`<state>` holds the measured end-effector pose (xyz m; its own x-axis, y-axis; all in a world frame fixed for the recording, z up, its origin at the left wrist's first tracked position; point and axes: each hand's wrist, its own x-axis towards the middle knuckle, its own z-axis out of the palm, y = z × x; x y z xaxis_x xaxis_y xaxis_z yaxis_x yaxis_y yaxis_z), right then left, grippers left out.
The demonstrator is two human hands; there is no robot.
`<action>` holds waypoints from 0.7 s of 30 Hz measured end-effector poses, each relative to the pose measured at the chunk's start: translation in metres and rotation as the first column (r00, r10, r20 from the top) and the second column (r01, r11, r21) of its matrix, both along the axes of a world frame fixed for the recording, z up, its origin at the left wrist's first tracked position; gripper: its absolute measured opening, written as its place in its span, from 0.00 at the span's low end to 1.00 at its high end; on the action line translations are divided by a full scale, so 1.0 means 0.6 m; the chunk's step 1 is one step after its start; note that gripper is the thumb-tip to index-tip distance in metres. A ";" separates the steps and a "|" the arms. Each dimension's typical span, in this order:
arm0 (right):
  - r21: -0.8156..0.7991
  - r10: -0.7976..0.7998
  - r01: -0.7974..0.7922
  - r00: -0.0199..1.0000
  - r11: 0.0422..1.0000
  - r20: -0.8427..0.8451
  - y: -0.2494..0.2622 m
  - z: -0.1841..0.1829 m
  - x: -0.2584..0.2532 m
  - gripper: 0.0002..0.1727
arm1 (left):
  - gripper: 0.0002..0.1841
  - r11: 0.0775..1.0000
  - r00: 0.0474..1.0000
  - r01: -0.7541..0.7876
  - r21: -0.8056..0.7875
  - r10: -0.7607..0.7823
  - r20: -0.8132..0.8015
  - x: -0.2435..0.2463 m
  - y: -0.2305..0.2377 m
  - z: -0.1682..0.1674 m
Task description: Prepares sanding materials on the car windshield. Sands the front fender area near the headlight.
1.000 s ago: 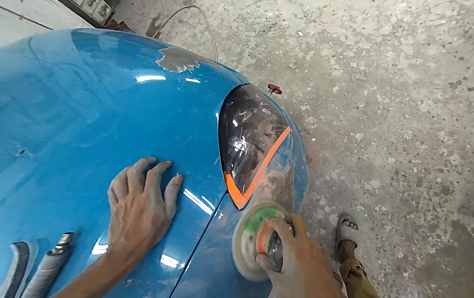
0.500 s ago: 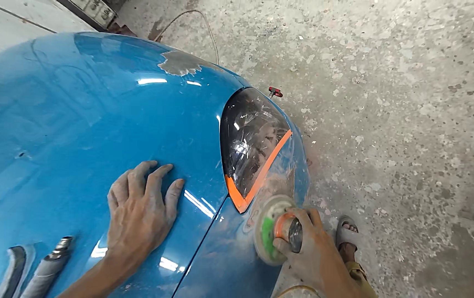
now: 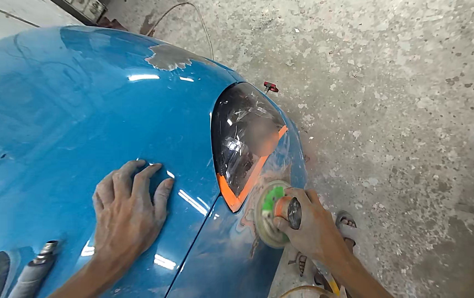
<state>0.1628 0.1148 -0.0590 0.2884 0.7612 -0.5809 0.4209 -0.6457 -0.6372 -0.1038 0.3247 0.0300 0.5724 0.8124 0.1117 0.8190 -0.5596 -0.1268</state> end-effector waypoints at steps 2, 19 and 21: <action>0.012 0.002 -0.002 1.000 1.000 -0.005 0.000 0.005 -0.006 0.43 | 0.35 1.000 1.000 0.003 0.002 -0.003 -0.002 0.000 -0.001 0.000; 0.502 -0.546 0.405 0.820 0.764 0.169 0.070 -0.074 -0.020 0.39 | 0.34 1.000 1.000 0.011 0.015 -0.011 0.002 -0.001 0.000 -0.001; 0.533 -0.583 0.424 0.795 0.732 0.169 0.083 -0.072 -0.016 0.38 | 0.35 1.000 1.000 0.007 0.018 -0.007 0.002 -0.001 0.002 -0.001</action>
<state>0.1530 0.1647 -0.1021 0.8043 0.5936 -0.0275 0.3372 -0.4940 -0.8014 -0.1043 0.3257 0.0296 0.5780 0.8060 0.1275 0.8152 -0.5632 -0.1351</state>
